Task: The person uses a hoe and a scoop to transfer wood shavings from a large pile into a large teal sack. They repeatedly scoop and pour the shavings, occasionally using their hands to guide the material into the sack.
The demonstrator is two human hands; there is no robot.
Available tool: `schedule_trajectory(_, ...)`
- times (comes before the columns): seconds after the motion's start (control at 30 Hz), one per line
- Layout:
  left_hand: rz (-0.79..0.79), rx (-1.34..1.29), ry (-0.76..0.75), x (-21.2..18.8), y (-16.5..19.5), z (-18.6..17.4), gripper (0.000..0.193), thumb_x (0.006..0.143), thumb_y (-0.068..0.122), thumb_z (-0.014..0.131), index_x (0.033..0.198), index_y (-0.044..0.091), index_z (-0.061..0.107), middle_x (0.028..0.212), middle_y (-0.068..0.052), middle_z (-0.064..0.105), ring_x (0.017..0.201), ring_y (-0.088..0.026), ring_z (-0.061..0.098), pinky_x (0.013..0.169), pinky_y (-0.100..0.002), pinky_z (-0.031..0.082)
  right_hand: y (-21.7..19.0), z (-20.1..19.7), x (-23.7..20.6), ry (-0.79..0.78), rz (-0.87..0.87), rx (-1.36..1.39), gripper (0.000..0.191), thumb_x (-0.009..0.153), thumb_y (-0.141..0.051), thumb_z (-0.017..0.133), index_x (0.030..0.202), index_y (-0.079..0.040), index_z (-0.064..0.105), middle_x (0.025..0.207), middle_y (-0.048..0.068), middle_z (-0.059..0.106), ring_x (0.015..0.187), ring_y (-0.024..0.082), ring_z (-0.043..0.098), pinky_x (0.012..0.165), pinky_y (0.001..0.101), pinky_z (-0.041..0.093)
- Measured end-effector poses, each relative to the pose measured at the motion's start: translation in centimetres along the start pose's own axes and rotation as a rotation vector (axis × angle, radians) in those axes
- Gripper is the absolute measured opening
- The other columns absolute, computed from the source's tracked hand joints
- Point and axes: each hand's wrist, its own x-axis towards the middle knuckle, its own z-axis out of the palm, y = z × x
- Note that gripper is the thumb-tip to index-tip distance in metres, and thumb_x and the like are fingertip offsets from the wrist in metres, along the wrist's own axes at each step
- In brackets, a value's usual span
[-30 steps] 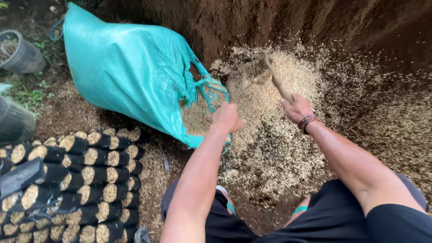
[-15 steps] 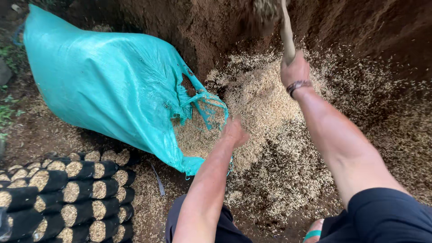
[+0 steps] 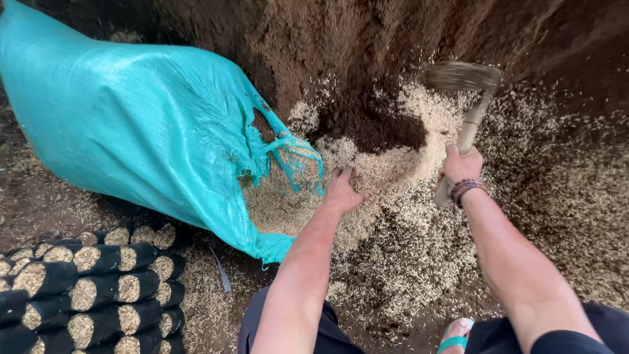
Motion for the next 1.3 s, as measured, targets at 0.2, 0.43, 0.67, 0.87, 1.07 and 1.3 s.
schedule_trajectory(0.2,-0.100,-0.018,-0.056,0.4,0.7,0.6,0.103,0.081,0.038,0.082,0.161,0.015,0.021,0.168,-0.017,0.007,0.153,-0.036,0.019,0.125,-0.046,0.022,3.1,3.1,-3.3,-0.215,0.308,-0.039,0.026,0.105,-0.025,0.052,0.106,0.000,0.058,0.079,0.011,0.063,0.057,0.018,0.056,0.049,0.0308,0.051)
schedule_trajectory(0.43,-0.079,0.021,-0.044,0.7,0.4,2.0,0.105,0.079,0.039,0.083,0.158,0.009,0.022,0.168,-0.018,0.003,0.153,-0.036,0.017,0.125,-0.046,0.022,1.5,0.0,-5.3,-0.209,-0.095,-0.305,0.028,0.092,-0.011,0.062,0.118,-0.001,0.055,0.080,0.009,0.064,0.058,0.018,0.061,0.048,0.0312,0.055)
schedule_trajectory(0.67,-0.114,-0.129,0.172,1.3,-1.7,7.9,0.083,0.081,0.040,0.081,0.150,0.009,0.046,0.166,-0.017,0.020,0.153,-0.038,0.027,0.125,-0.052,0.026,1.7,3.1,-6.1,-0.263,-0.331,-0.615,0.028,0.098,-0.024,0.063,0.111,0.000,0.061,0.081,0.010,0.063,0.062,0.017,0.056,0.055,0.0325,0.048)
schedule_trajectory(0.87,-0.182,-0.683,0.503,0.9,-2.4,13.3,0.082,0.076,0.034,0.076,0.145,0.000,0.046,0.162,-0.020,0.025,0.141,-0.037,0.041,0.116,-0.049,0.040,5.3,-4.5,-7.5,-0.274,-0.080,-0.514,0.024,0.090,-0.013,0.066,0.111,-0.006,0.060,0.079,0.009,0.066,0.059,0.013,0.057,0.050,0.0281,0.050)
schedule_trajectory(1.07,-0.615,-0.835,0.475,-1.4,-0.5,11.0,0.100,0.081,0.059,0.072,0.150,0.001,0.027,0.158,-0.023,0.025,0.139,-0.039,0.042,0.117,-0.053,0.037,6.0,-6.7,-6.1,0.129,0.139,0.163,0.020,0.090,-0.005,0.065,0.107,-0.002,0.057,0.082,0.009,0.065,0.055,0.014,0.058,0.050,0.0298,0.053)
schedule_trajectory(1.3,-0.793,-1.104,0.288,-0.1,-1.1,10.8,0.135,0.071,0.060,0.085,0.161,0.010,-0.002,0.169,-0.015,0.001,0.151,-0.040,0.019,0.120,-0.057,0.030,16.2,-0.8,-7.8,-0.080,0.506,0.268,0.009,0.096,-0.004,0.060,0.094,0.004,0.057,0.066,0.006,0.057,0.044,0.015,0.049,0.045,0.0310,0.048)
